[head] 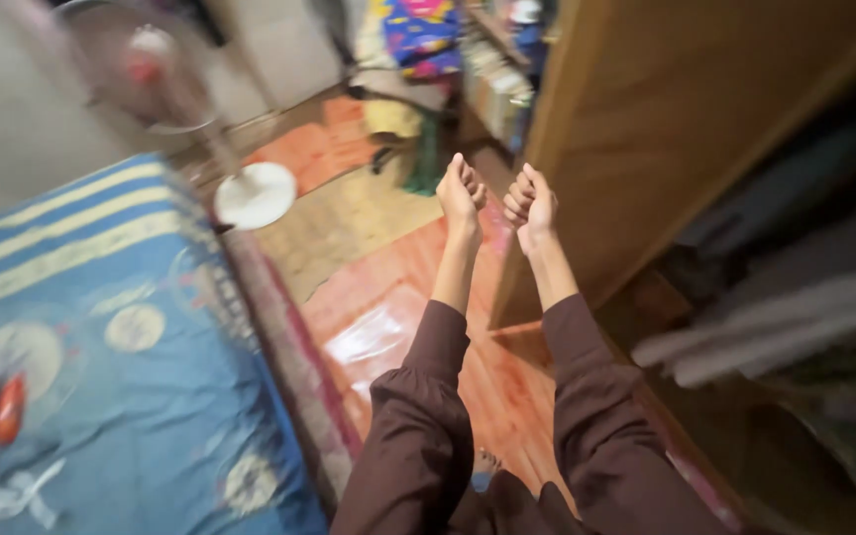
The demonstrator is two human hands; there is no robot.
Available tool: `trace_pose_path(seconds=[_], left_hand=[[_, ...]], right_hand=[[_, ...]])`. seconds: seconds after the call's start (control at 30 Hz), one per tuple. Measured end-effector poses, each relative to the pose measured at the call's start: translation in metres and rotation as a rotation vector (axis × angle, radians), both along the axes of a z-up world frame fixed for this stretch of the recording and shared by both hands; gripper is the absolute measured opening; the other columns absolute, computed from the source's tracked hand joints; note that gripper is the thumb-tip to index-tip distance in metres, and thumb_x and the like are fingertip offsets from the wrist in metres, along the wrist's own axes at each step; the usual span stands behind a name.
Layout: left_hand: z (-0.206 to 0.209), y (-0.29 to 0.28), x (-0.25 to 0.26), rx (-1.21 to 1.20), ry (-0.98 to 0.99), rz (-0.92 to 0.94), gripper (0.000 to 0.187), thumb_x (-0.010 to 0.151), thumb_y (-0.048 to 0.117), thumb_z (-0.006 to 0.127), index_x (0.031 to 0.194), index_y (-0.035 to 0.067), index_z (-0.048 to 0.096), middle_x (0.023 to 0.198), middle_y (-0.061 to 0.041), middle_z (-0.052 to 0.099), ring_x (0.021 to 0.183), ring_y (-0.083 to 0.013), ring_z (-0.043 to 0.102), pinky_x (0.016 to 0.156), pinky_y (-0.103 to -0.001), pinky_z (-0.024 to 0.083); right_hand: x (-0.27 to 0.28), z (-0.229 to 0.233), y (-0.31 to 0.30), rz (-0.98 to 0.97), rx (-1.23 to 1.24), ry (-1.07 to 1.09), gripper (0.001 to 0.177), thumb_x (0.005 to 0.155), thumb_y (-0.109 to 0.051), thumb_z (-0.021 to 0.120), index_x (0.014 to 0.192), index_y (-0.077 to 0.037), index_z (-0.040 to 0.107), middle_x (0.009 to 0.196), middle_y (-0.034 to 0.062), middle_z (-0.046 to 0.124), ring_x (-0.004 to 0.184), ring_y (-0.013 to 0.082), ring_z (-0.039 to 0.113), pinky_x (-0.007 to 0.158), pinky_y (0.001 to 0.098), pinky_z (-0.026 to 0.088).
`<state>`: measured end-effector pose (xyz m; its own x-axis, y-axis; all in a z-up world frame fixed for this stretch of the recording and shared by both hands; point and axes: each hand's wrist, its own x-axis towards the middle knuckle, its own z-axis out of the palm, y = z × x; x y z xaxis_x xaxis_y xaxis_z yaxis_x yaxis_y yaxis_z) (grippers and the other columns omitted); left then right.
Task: Removing clothes from a closet, organizing them on a bed, placing them on hangers, and returning them to the closet.
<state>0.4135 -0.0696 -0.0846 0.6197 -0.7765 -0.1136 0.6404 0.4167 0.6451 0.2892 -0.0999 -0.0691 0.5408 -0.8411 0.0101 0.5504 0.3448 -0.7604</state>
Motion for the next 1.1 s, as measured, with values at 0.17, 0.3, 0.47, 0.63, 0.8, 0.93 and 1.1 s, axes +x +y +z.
trace_pose_path(seconds=[0.17, 0.3, 0.47, 0.63, 0.8, 0.93, 1.1], left_hand=[[-0.001, 0.08, 0.101, -0.023, 0.005, 0.187, 0.046, 0.106, 0.038, 0.051, 0.067, 0.019, 0.034, 0.056, 0.007, 0.024, 0.043, -0.0075, 0.021, 0.041, -0.028, 0.016], [0.004, 0.154, 0.178, -0.004, 0.021, 0.372, 0.044, 0.104, 0.04, 0.051, 0.069, 0.018, 0.037, 0.055, 0.006, 0.025, 0.04, -0.0089, 0.022, 0.04, -0.029, 0.017], [-0.015, 0.245, 0.267, -0.04, 0.005, 0.579, 0.042, 0.103, 0.038, 0.051, 0.068, 0.019, 0.036, 0.056, 0.006, 0.027, 0.041, -0.0088, 0.023, 0.039, -0.029, 0.017], [0.004, 0.346, 0.317, -0.062, 0.041, 0.785, 0.045, 0.103, 0.037, 0.055, 0.068, 0.018, 0.036, 0.055, 0.006, 0.026, 0.041, -0.0095, 0.023, 0.039, -0.03, 0.016], [0.017, 0.432, 0.343, -0.077, 0.037, 0.894, 0.045, 0.101, 0.038, 0.056, 0.067, 0.018, 0.034, 0.056, 0.006, 0.024, 0.041, -0.0088, 0.021, 0.039, -0.03, 0.014], [0.015, 0.496, 0.356, -0.129, 0.026, 0.999, 0.043, 0.101, 0.039, 0.055, 0.068, 0.017, 0.035, 0.057, 0.005, 0.024, 0.042, -0.0094, 0.02, 0.039, -0.03, 0.013], [0.006, 0.568, 0.36, -0.076, 0.043, 1.173, 0.044, 0.102, 0.038, 0.054, 0.069, 0.017, 0.033, 0.057, 0.007, 0.021, 0.044, -0.0086, 0.019, 0.042, -0.03, 0.014]], right_hand=[[0.107, 0.004, 0.04, 0.217, -0.019, -0.016, 0.051, 0.105, -0.033, 0.053, 0.063, -0.022, 0.028, 0.052, -0.0087, 0.02, 0.042, 0.0068, 0.018, 0.04, 0.026, 0.013], [0.198, 0.007, 0.09, 0.39, 0.015, -0.017, 0.05, 0.105, -0.033, 0.053, 0.063, -0.021, 0.029, 0.052, -0.0078, 0.021, 0.043, 0.0079, 0.019, 0.04, 0.0271, 0.015], [0.31, -0.002, 0.162, 0.629, 0.039, -0.061, 0.049, 0.105, -0.035, 0.051, 0.064, -0.021, 0.029, 0.052, -0.0074, 0.021, 0.043, 0.0088, 0.019, 0.041, 0.0275, 0.014], [0.383, 0.002, 0.252, 0.825, 0.045, -0.075, 0.05, 0.107, -0.034, 0.048, 0.064, -0.022, 0.027, 0.053, -0.0079, 0.021, 0.045, 0.0092, 0.018, 0.042, 0.0285, 0.015], [0.451, -0.005, 0.321, 0.95, 0.087, -0.037, 0.049, 0.105, -0.035, 0.049, 0.063, -0.022, 0.027, 0.052, -0.0075, 0.02, 0.044, 0.0092, 0.017, 0.041, 0.0286, 0.012], [0.469, 0.017, 0.392, 1.054, 0.067, -0.037, 0.048, 0.104, -0.034, 0.052, 0.064, -0.021, 0.028, 0.053, -0.007, 0.02, 0.045, 0.0095, 0.018, 0.042, 0.0297, 0.014], [0.5, 0.011, 0.471, 1.228, 0.093, 0.001, 0.048, 0.102, -0.034, 0.055, 0.064, -0.022, 0.028, 0.054, -0.0077, 0.02, 0.044, 0.0086, 0.018, 0.041, 0.0293, 0.013]])
